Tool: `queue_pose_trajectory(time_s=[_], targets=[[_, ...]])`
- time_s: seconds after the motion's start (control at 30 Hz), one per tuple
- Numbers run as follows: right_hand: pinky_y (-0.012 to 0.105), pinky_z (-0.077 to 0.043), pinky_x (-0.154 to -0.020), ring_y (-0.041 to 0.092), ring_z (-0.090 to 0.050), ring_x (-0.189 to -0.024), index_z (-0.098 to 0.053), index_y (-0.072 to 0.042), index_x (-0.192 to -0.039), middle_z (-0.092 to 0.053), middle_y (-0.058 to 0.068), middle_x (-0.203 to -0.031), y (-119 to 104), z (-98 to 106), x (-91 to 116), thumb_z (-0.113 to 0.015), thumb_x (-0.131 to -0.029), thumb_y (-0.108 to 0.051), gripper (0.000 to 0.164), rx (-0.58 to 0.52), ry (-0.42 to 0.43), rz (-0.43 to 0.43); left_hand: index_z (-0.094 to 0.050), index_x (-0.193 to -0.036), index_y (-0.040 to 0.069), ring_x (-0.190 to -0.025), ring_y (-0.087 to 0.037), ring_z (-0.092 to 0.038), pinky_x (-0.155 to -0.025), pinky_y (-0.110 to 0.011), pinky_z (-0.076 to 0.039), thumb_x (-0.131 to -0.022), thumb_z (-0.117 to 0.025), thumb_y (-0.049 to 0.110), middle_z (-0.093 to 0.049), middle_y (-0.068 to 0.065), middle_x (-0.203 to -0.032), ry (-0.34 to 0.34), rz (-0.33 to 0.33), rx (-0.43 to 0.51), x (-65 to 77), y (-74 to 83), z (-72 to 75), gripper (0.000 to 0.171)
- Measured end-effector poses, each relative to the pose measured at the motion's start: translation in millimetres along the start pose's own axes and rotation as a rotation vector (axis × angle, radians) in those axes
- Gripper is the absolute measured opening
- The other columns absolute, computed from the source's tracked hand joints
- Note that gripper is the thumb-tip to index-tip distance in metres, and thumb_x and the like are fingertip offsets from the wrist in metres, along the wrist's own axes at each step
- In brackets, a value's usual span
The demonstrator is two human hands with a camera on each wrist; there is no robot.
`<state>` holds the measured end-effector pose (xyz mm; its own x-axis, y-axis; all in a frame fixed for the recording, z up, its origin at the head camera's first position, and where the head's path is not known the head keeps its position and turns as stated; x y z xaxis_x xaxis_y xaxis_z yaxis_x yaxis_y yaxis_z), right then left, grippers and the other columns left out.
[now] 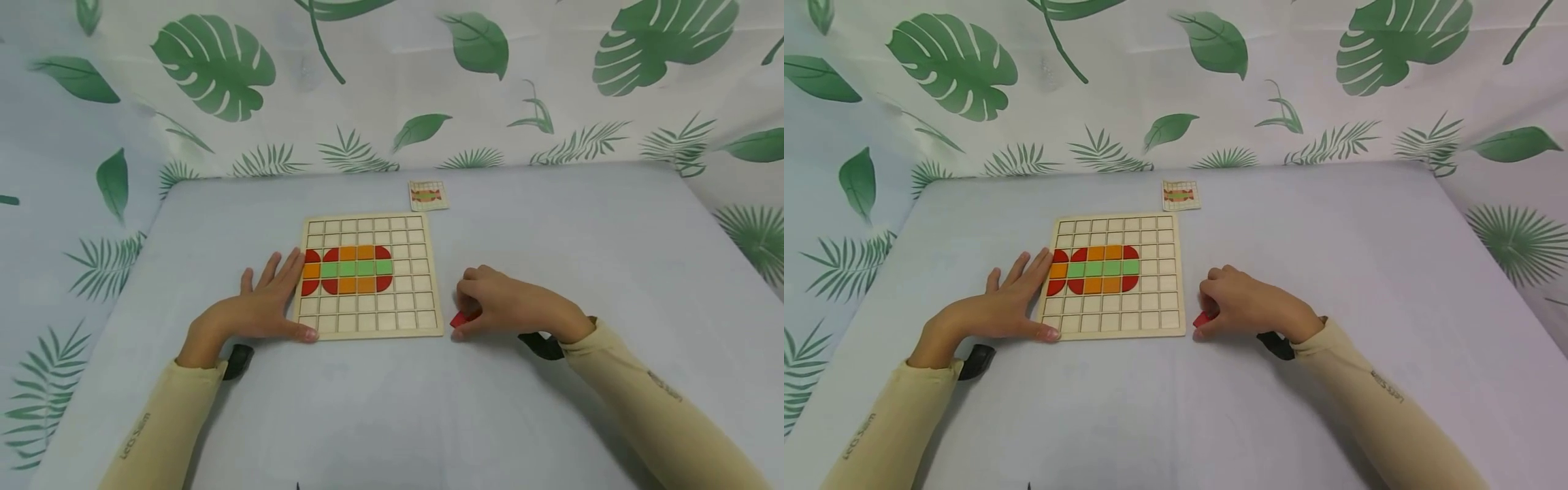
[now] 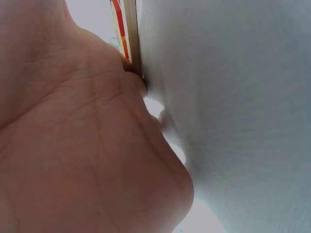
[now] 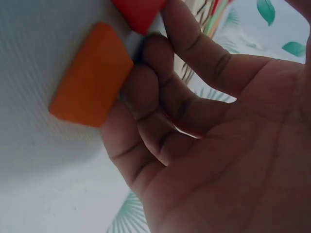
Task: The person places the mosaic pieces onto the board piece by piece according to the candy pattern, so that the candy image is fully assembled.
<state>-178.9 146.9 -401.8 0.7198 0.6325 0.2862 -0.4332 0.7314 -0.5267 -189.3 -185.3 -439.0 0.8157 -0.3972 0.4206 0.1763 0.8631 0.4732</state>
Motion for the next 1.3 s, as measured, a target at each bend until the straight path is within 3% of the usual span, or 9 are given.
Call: queue_pose_trajectory(time_s=[0.23, 0.63, 0.93, 1.07, 1.2, 1.3], targets=[[0.034, -0.041, -0.074, 0.02, -0.046, -0.09, -0.059, -0.015, -0.083, -0.05, -0.002, -0.086, -1, -5, 0, -0.086, -0.091, -0.019, 0.029, 0.053, 0.051, 0.051, 0.007, -0.171, 0.006, -0.16, -0.043, 0.021, -0.117, -0.073, 0.017, -0.08, -0.088, 0.062, 0.014, -0.015, -0.178, -0.003, 0.004, -0.001, 0.7, 2.6, 0.6, 0.143], [0.036, -0.041, -0.076, 0.022, -0.047, -0.092, -0.061, -0.015, -0.087, -0.051, -0.002, -0.088, -8, -3, -6, -0.085, -0.091, -0.013, 0.024, 0.052, 0.05, 0.061, 0.005, -0.171, 0.007, -0.16, -0.043, 0.021, -0.117, -0.072, 0.017, -0.079, -0.088, 0.062, 0.013, -0.015, -0.179, 0.011, -0.004, 0.011, 4.1, -0.8, 3.8, 0.143], [0.036, -0.041, -0.075, 0.019, -0.048, -0.086, -0.059, -0.014, -0.09, -0.051, -0.003, -0.082, -9, 1, -9, -0.079, -0.09, 0.001, 0.025, 0.028, 0.072, 0.102, 0.005, -0.172, 0.008, -0.16, -0.042, 0.021, -0.118, -0.071, 0.018, -0.077, -0.089, 0.064, 0.014, -0.014, -0.179, 0.009, 0.009, 0.003, 4.5, -2.0, 4.2, 0.145], [0.033, -0.047, -0.071, 0.016, -0.053, -0.078, -0.062, -0.012, -0.093, -0.056, -0.004, -0.079, -5, 6, -12, -0.073, -0.094, 0.005, 0.02, -0.047, 0.043, 0.092, 0.005, -0.171, 0.006, -0.159, -0.043, 0.021, -0.117, -0.072, 0.018, -0.078, -0.089, 0.061, 0.013, -0.015, -0.178, 0.007, 0.005, 0.015, 4.8, -0.2, 4.5, 0.144], [0.034, -0.05, -0.074, 0.017, -0.057, -0.081, -0.068, -0.011, -0.103, -0.06, -0.003, -0.083, 0, 7, -13, -0.077, -0.094, -0.001, 0.016, -0.112, -0.022, 0.05, 0.007, -0.171, 0.006, -0.159, -0.043, 0.022, -0.117, -0.071, 0.018, -0.08, -0.088, 0.06, 0.015, -0.015, -0.178, -0.007, 0.007, 0.016, 2.7, 1.4, 3.3, 0.142], [0.035, -0.05, -0.076, 0.018, -0.056, -0.085, -0.07, -0.011, -0.107, -0.059, -0.002, -0.083, 0, 5, -15, -0.081, -0.093, -0.005, 0.018, -0.099, -0.035, 0.044, 0.008, -0.171, 0.007, -0.16, -0.043, 0.022, -0.117, -0.071, 0.018, -0.081, -0.086, 0.062, 0.015, -0.014, -0.178, -0.014, 0.005, 0.009, 2.3, 3.2, 3.8, 0.142]])
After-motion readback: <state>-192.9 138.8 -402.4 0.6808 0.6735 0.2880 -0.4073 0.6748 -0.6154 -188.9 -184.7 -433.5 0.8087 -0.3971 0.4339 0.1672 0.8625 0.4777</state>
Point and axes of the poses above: each hand's wrist, its own x-axis away from the middle knuckle, its own z-axis out of the back of the hand, y = z × x, the point moved 7 cm from there along -x, towards the middle knuckle
